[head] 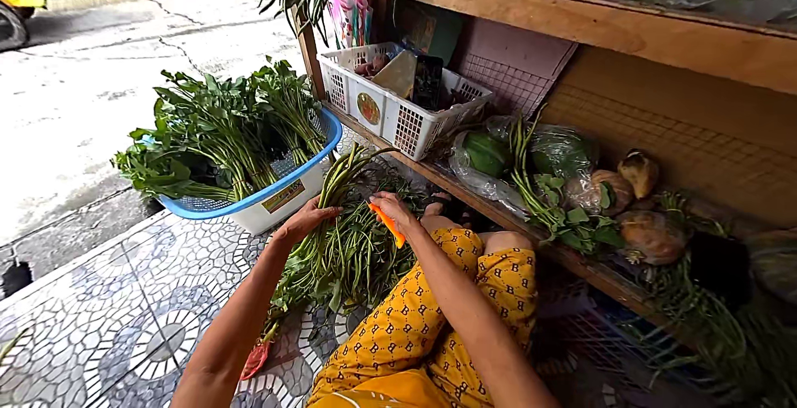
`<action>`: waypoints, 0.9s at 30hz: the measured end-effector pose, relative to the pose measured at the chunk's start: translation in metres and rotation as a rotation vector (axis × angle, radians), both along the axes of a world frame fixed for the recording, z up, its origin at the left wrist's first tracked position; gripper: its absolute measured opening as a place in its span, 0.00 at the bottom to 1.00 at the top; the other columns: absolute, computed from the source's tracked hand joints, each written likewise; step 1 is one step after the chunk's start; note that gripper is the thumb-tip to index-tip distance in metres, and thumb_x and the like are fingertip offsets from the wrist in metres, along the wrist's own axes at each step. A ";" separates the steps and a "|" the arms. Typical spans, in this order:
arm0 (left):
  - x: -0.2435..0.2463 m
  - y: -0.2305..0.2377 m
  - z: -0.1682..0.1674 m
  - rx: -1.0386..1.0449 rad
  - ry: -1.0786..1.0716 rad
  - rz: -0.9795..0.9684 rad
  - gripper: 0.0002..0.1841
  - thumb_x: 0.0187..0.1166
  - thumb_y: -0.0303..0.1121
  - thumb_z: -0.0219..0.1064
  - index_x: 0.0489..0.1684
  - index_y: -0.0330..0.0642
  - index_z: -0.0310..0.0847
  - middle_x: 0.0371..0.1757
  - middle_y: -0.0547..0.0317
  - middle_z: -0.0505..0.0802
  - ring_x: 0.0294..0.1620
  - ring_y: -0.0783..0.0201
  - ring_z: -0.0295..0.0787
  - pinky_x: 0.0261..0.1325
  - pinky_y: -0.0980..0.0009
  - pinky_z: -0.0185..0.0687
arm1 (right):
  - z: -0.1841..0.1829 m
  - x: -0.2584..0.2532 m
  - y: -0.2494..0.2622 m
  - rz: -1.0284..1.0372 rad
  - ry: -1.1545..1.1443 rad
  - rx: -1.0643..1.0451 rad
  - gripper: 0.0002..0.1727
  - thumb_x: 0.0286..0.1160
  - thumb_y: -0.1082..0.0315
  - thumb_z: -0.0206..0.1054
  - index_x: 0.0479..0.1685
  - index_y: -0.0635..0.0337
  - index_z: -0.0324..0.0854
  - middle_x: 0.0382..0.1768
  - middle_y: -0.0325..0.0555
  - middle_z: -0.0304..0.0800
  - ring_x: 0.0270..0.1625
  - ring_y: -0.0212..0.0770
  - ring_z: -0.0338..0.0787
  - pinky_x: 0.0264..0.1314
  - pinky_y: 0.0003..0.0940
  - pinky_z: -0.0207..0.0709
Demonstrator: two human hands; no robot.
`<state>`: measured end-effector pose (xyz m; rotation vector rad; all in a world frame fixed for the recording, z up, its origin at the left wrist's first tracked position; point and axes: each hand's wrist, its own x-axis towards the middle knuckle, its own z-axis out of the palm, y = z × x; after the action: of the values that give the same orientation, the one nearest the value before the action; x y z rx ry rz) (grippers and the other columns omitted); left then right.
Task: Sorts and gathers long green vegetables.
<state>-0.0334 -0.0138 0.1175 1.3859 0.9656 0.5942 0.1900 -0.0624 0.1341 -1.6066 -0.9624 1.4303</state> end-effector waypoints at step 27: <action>0.029 0.004 -0.046 -0.124 -0.024 -0.109 0.07 0.80 0.26 0.64 0.51 0.44 0.77 0.28 0.68 0.87 0.24 0.75 0.82 0.33 0.78 0.82 | -0.028 0.008 0.004 0.242 -0.459 -0.068 0.44 0.74 0.27 0.62 0.59 0.65 0.84 0.42 0.53 0.83 0.36 0.42 0.76 0.47 0.44 0.74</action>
<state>-0.0043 -0.0096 0.0717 1.3091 0.8869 0.4604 0.1975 -0.0581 0.1059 -1.9716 -1.4223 1.2808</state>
